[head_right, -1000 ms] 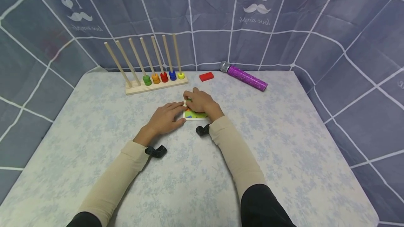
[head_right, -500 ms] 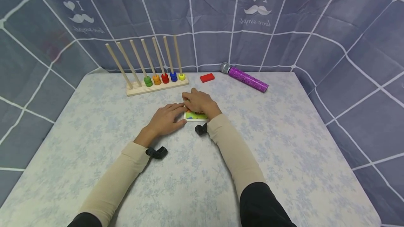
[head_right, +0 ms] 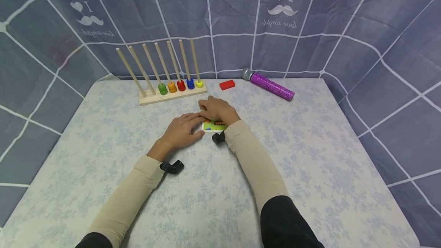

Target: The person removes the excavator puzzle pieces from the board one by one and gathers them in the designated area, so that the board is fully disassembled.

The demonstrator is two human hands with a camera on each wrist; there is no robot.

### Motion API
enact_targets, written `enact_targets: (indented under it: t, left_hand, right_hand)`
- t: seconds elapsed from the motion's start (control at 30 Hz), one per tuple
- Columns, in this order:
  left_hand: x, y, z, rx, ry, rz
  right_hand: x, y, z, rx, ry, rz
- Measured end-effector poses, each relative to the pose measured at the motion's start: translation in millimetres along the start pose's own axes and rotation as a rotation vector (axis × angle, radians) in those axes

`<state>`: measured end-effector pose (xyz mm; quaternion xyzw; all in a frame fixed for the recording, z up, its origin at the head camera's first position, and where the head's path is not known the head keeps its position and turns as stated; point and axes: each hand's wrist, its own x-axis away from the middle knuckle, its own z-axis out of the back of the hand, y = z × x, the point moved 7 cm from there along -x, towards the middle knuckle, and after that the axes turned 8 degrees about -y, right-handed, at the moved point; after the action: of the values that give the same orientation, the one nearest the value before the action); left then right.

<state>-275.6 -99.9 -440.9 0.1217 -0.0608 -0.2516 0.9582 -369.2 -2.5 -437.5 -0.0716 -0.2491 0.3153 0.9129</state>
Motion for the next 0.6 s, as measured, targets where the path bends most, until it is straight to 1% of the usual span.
enact_targets:
  t: [0.27,0.43,0.6]
  left_hand:
    - [-0.8,-1.7,-1.3,-0.013,-0.002,0.004]
    - [-1.2,-1.3,-2.4,-0.009,0.009,0.002]
    - [-1.4,-1.0,-0.5,-0.016,0.022,0.006]
  right_hand:
    - [-2.3,0.6,0.0,-0.01,-0.006,0.009]
    - [-0.9,1.7,1.2,-0.02,-0.012,0.014]
    - [2.6,1.0,6.6,-0.052,0.007,0.063]
